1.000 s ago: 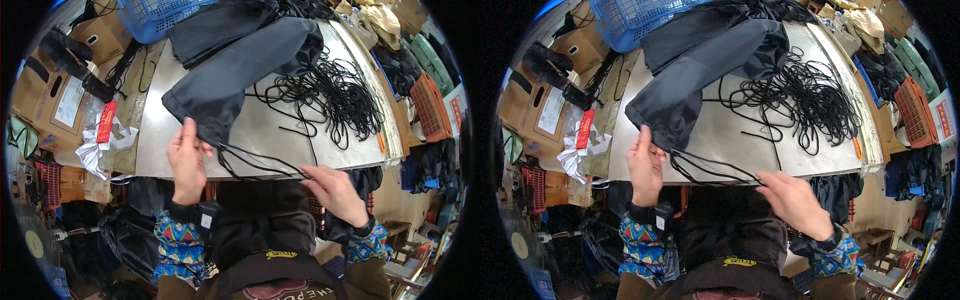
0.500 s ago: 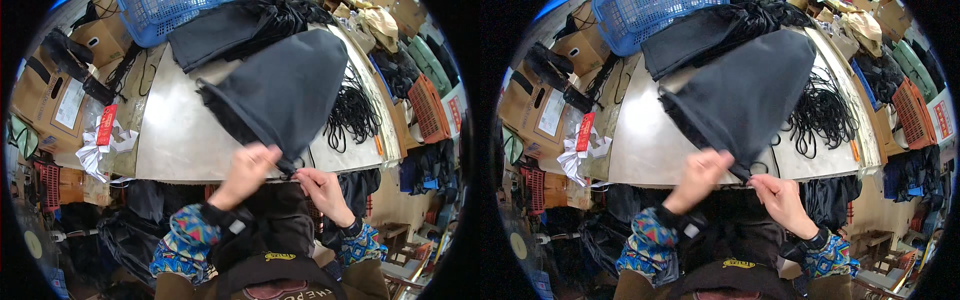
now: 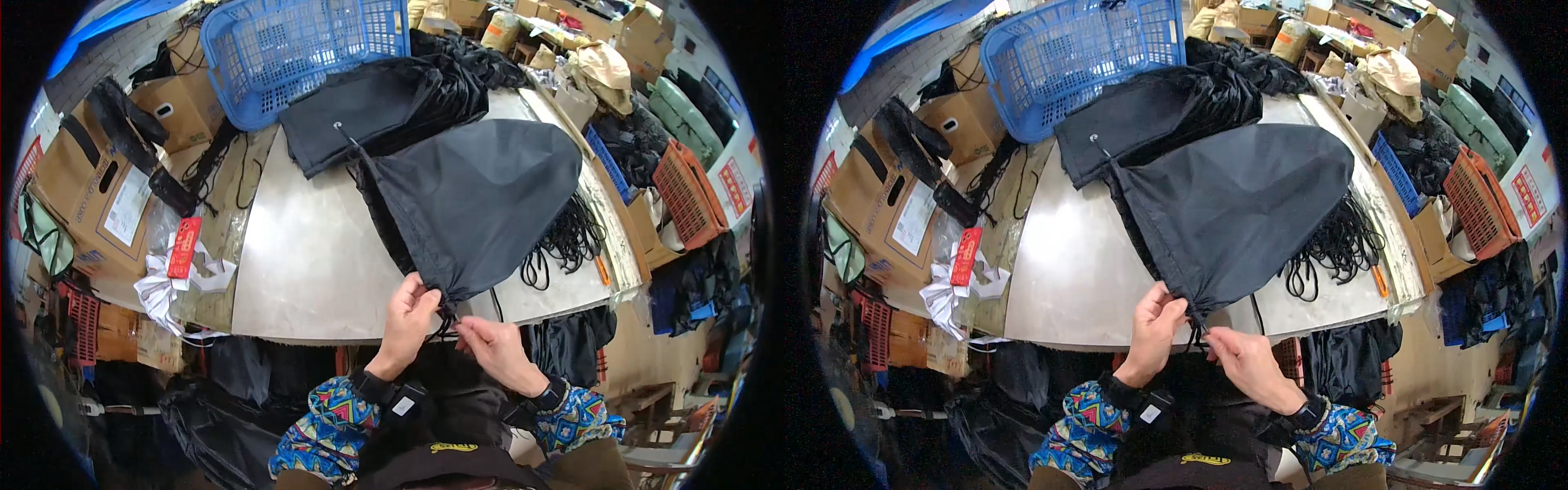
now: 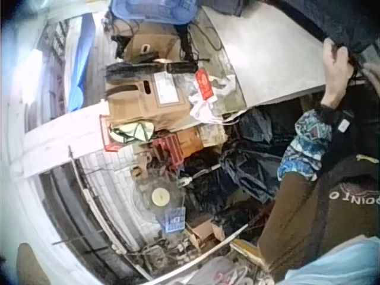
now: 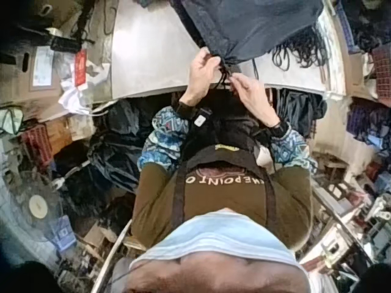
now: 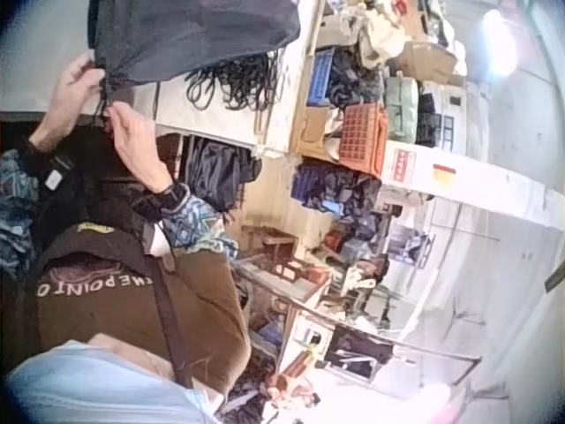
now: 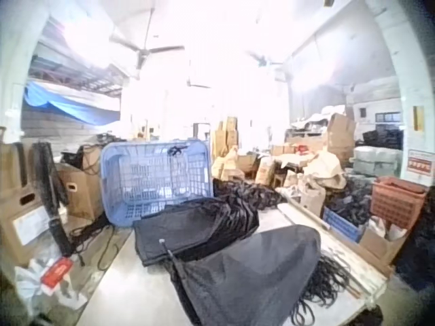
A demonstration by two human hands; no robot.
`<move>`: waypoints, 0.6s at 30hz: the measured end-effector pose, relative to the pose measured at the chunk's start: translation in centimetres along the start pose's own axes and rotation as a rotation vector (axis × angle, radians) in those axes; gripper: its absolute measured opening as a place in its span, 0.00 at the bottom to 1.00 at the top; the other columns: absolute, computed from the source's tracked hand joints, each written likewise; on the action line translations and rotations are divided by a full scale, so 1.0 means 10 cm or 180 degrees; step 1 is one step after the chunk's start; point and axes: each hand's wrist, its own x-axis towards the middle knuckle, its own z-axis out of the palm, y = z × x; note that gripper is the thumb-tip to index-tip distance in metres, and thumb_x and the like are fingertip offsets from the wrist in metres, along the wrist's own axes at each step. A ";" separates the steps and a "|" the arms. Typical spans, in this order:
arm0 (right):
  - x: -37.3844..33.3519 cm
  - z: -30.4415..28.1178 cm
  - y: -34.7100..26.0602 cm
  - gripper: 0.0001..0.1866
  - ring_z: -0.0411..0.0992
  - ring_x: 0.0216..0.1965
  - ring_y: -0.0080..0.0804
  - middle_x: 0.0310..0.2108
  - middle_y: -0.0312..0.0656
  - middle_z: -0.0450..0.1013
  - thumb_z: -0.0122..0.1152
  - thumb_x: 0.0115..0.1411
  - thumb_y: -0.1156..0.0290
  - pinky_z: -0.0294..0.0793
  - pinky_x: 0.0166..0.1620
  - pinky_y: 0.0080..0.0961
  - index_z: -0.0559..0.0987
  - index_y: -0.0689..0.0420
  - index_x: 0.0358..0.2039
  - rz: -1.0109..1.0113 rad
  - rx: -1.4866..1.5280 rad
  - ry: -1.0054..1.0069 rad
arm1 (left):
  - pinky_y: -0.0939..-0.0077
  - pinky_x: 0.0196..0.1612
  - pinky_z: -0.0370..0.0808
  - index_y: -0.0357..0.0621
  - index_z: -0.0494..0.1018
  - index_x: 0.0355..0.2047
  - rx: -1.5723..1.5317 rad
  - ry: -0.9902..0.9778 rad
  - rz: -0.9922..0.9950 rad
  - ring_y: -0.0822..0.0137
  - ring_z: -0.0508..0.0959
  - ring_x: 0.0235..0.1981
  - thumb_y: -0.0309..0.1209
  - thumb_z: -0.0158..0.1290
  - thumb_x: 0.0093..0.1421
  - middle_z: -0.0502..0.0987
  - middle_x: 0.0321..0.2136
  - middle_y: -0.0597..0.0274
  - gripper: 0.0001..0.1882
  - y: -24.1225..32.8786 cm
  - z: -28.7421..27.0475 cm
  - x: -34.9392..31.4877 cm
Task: The person assembles black drawstring bags by threading elastic cords through the top hems using a metal hook tool. They repeatedly pick up bags, thread the elastic through the casing, and pull it through to form the drawstring closure. The process is repeated for multiple bags on a cluttered workbench.
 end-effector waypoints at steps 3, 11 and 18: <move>-0.01 0.04 0.03 0.07 0.75 0.23 0.35 0.21 0.46 0.73 0.53 0.62 0.74 0.71 0.28 0.26 0.76 0.63 0.36 -0.0069 0.0008 0.0130 | 0.83 0.36 0.68 0.38 0.68 0.44 0.0662 -0.0261 0.0209 0.81 0.68 0.32 0.23 0.42 0.61 0.71 0.31 0.69 0.11 -0.13 -0.09 -0.09; 0.07 -0.37 -0.18 0.06 0.73 0.27 0.51 0.23 0.49 0.74 0.56 0.58 0.71 0.72 0.29 0.39 0.77 0.61 0.28 -0.1220 -0.1598 -0.0843 | 0.69 0.21 0.64 0.39 0.62 0.31 0.2090 -0.0397 0.0655 0.73 0.71 0.19 0.24 0.48 0.61 0.70 0.18 0.62 0.05 -0.08 -0.06 -0.21; 0.31 -1.05 -1.01 0.19 0.70 0.43 0.34 0.43 0.44 0.73 0.54 0.62 0.72 0.67 0.49 0.26 0.69 0.62 0.53 -0.1342 0.0126 0.1213 | 0.53 0.23 0.72 0.39 0.69 0.37 0.3766 -0.0716 0.1879 0.45 0.75 0.23 0.29 0.49 0.60 0.74 0.25 0.44 0.07 -0.32 0.00 -0.38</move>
